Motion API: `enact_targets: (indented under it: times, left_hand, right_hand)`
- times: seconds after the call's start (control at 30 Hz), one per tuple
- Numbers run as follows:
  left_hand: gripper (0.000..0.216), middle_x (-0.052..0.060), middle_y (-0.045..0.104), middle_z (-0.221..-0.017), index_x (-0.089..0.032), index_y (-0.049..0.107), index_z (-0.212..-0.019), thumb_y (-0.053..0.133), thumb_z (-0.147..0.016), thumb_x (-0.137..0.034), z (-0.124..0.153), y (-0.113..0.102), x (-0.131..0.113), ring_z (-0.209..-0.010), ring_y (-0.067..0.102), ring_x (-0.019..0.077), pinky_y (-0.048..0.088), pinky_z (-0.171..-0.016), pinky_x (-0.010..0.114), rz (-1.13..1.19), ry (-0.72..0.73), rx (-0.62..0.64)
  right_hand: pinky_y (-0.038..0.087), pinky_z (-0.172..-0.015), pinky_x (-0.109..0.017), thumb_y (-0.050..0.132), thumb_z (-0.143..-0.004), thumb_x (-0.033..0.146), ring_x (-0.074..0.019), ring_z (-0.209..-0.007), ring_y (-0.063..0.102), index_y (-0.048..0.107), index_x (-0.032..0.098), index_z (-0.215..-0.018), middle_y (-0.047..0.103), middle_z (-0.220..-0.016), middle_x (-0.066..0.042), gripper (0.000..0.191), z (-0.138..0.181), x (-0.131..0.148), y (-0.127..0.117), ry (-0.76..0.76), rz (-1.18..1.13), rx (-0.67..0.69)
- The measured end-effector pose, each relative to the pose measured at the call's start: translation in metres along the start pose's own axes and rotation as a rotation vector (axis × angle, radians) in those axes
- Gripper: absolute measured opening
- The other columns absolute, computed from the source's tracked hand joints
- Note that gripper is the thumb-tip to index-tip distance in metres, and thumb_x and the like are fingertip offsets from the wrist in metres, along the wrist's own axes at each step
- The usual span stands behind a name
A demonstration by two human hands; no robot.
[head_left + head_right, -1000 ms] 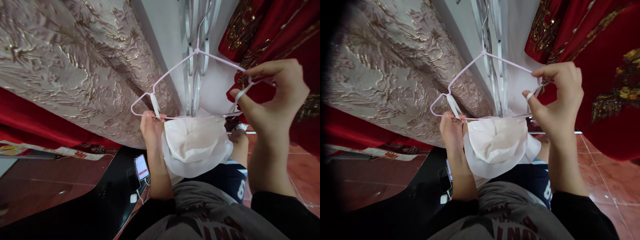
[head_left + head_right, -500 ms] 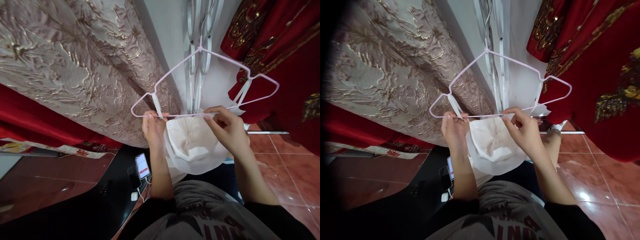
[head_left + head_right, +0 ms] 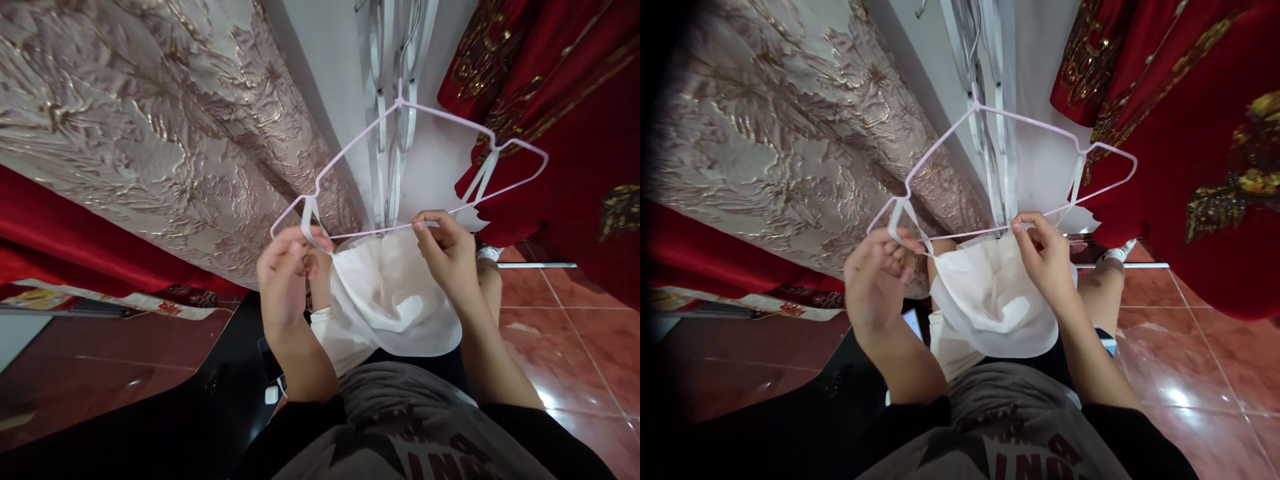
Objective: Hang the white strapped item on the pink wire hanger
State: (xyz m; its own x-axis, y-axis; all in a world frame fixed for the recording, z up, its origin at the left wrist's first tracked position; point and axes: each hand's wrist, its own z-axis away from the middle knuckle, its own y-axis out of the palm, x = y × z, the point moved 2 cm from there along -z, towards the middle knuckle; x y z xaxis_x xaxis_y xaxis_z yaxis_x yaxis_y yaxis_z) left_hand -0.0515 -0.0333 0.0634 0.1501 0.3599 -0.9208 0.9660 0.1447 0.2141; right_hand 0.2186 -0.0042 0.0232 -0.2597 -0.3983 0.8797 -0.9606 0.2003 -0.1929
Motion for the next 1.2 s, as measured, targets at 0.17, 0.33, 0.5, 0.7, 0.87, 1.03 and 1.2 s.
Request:
enact_targets:
  times: [0.17, 0.33, 0.5, 0.7, 0.87, 1.03, 1.2]
  left_hand:
    - [0.03, 0.005, 0.087, -0.145, -0.037, 0.09, -0.122, 0.077, -0.106, -0.06, -0.028, -0.007, -0.006, -0.154, 0.071, 0.0429, 0.059, -0.066, 0.038, 0.105, 0.114, -0.166]
    - [0.022, 0.005, 0.084, -0.151, -0.032, 0.088, -0.122, 0.088, -0.1, -0.029, -0.019, -0.02, 0.026, -0.159, 0.067, 0.0394, 0.053, -0.064, 0.026, 0.033, 0.174, -0.518]
    - [0.034, 0.015, 0.089, -0.125, -0.022, 0.085, -0.112, 0.091, -0.096, -0.051, -0.006, 0.01, 0.056, -0.114, 0.087, 0.0277, 0.052, -0.062, 0.024, 0.131, -0.053, -0.335]
    - [0.047, 0.005, 0.079, -0.088, -0.022, 0.069, -0.094, 0.094, -0.094, -0.062, -0.003, 0.039, 0.061, -0.092, 0.085, 0.0207, 0.045, -0.056, 0.02, 0.308, 0.0, -0.298]
    - [0.052, 0.003, 0.072, -0.081, -0.022, 0.067, -0.093, 0.095, -0.093, -0.066, -0.008, 0.037, 0.065, -0.087, 0.084, 0.0203, 0.038, -0.049, 0.018, 0.316, 0.029, -0.26]
    - [0.053, 0.003, 0.072, -0.079, -0.022, 0.066, -0.09, 0.093, -0.094, -0.068, -0.01, 0.036, 0.069, -0.083, 0.083, 0.0191, 0.036, -0.048, 0.018, 0.29, 0.052, -0.249]
    - [0.052, 0.002, 0.072, -0.079, -0.022, 0.067, -0.092, 0.093, -0.094, -0.067, -0.008, 0.035, 0.067, -0.084, 0.083, 0.0185, 0.037, -0.048, 0.017, 0.289, 0.059, -0.246]
  right_hand:
    - [0.018, -0.05, -0.028, 0.068, -0.111, 0.065, -0.0096, -0.052, 0.028, 0.068, 0.026, -0.103, 0.034, -0.06, 0.01, 0.04, 0.002, 0.0, -0.002, 0.01, -0.001, 0.018]
    - [0.017, -0.052, -0.029, 0.07, -0.11, 0.063, -0.0099, -0.053, 0.026, 0.07, 0.026, -0.104, 0.032, -0.059, 0.011, 0.037, 0.003, -0.006, -0.005, 0.048, 0.001, -0.007]
    - [0.02, -0.054, -0.029, 0.072, -0.11, 0.057, -0.0098, -0.053, 0.028, 0.072, 0.026, -0.105, 0.034, -0.059, 0.011, 0.032, 0.008, -0.005, 0.01, 0.063, -0.067, 0.01]
    - [0.047, -0.066, -0.03, 0.08, -0.104, 0.047, -0.0135, -0.068, 0.057, 0.081, 0.028, -0.119, 0.064, -0.081, 0.003, 0.024, 0.019, -0.018, 0.004, -0.002, -0.106, -0.247]
    - [0.059, -0.083, -0.034, 0.086, -0.089, 0.04, -0.0178, -0.091, 0.069, 0.077, 0.028, -0.111, 0.073, -0.106, -0.002, 0.027, 0.02, -0.057, -0.029, 0.056, -0.164, -0.641]
    - [0.06, -0.085, -0.033, 0.085, -0.093, 0.046, -0.0168, -0.089, 0.073, 0.081, 0.027, -0.105, 0.079, -0.099, -0.002, 0.023, 0.016, -0.068, -0.028, 0.252, -0.329, -0.309]
    - [0.059, -0.081, -0.033, 0.093, -0.087, 0.047, -0.0159, -0.082, 0.07, 0.084, 0.028, -0.107, 0.079, -0.093, 0.0, 0.029, 0.016, -0.059, -0.023, 0.124, -0.305, -0.386]
